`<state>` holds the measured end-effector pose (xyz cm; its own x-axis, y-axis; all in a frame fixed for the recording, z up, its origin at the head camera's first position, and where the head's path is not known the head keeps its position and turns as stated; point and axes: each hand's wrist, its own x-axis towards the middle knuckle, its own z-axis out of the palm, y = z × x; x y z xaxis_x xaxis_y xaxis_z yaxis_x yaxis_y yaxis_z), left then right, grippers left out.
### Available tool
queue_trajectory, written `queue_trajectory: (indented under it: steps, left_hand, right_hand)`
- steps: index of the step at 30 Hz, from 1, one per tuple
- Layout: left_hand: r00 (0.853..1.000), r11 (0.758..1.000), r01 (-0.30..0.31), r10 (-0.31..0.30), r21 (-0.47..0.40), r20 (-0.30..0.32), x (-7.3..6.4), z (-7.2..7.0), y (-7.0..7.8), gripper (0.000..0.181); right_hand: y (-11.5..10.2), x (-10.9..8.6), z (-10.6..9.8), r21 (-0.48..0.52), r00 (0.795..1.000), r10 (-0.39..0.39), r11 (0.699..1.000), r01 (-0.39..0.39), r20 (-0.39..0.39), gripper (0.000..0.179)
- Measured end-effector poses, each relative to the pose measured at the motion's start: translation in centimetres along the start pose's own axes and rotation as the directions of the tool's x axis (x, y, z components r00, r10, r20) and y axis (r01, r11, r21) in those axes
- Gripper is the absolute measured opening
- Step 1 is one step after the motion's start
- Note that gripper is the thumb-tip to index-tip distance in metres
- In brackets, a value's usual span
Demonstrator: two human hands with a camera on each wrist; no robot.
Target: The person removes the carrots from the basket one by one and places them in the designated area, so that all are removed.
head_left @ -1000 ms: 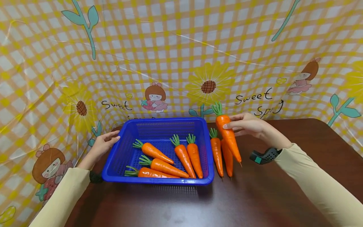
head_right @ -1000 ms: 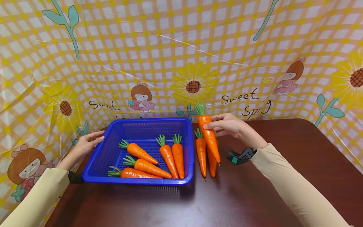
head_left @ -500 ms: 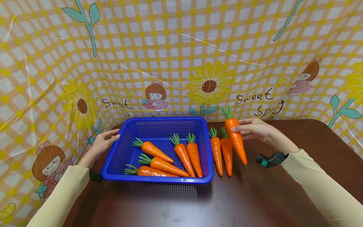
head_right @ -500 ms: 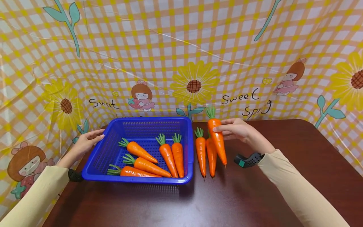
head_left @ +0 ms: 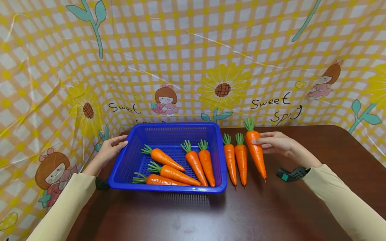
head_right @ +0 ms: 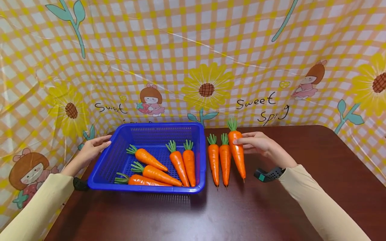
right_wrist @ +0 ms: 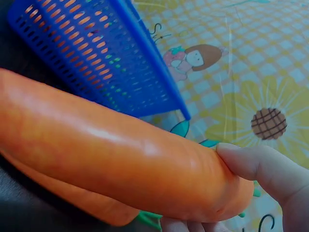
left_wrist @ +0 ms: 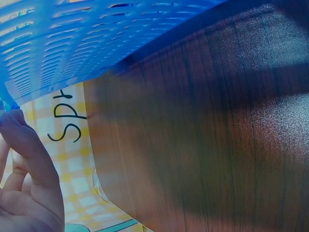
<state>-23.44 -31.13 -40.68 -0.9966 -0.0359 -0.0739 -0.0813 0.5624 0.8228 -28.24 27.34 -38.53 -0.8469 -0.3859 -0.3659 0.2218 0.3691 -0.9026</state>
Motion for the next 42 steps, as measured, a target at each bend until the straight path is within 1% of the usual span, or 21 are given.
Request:
queue_trajectory:
  steps: [4,11,17,20,26,31,34,37,42]
  left_hand:
    - [1.0,1.0,-0.006,0.006,0.016,-0.001,0.1,-0.1,0.0,0.06]
    - [1.0,0.999,0.016,-0.016,0.036,0.02,-0.3,-0.1,-0.1,0.061]
    - [1.0,1.0,-0.013,0.013,0.024,0.007,-0.1,-0.2,0.3,0.06]
    - [1.0,1.0,-0.014,0.014,0.023,0.011,0.1,-0.2,0.4,0.06]
    - [1.0,0.999,-0.011,0.01,0.03,0.011,0.1,-0.2,0.4,0.06]
    - [1.0,1.0,-0.003,0.003,0.018,0.016,-0.1,-0.1,0.1,0.061]
    - [1.0,1.0,0.009,-0.009,0.02,0.026,-0.2,0.1,0.0,0.062]
    - [1.0,1.0,0.02,-0.02,0.023,0.02,-0.2,0.1,0.0,0.063]
    - [1.0,1.0,0.013,-0.013,0.017,0.007,0.1,0.1,0.2,0.062]
  right_hand:
    - [1.0,0.2,-0.2,0.006,1.0,0.011,1.0,-0.011,-0.005,0.083]
    - [2.7,0.7,-0.1,0.004,1.0,0.025,1.0,-0.025,-0.01,0.084]
    - [3.8,0.9,-0.2,-0.001,0.999,0.039,0.999,-0.039,-0.03,0.083]
    - [4.2,1.0,-0.4,-0.003,0.998,0.055,0.998,-0.055,-0.032,0.084]
    - [5.0,1.2,-0.5,0.026,0.997,0.073,0.997,-0.072,-0.026,0.085]
    - [5.6,1.4,-0.4,0.005,0.996,0.081,0.997,-0.081,-0.027,0.085]
    - [5.7,1.4,-0.5,0.006,0.995,0.092,0.996,-0.092,-0.026,0.086]
    - [5.6,1.4,-0.4,0.012,0.995,0.1,0.995,-0.1,-0.029,0.089]
    - [5.6,1.6,-0.3,0.018,0.994,0.106,0.994,-0.105,-0.038,0.091]
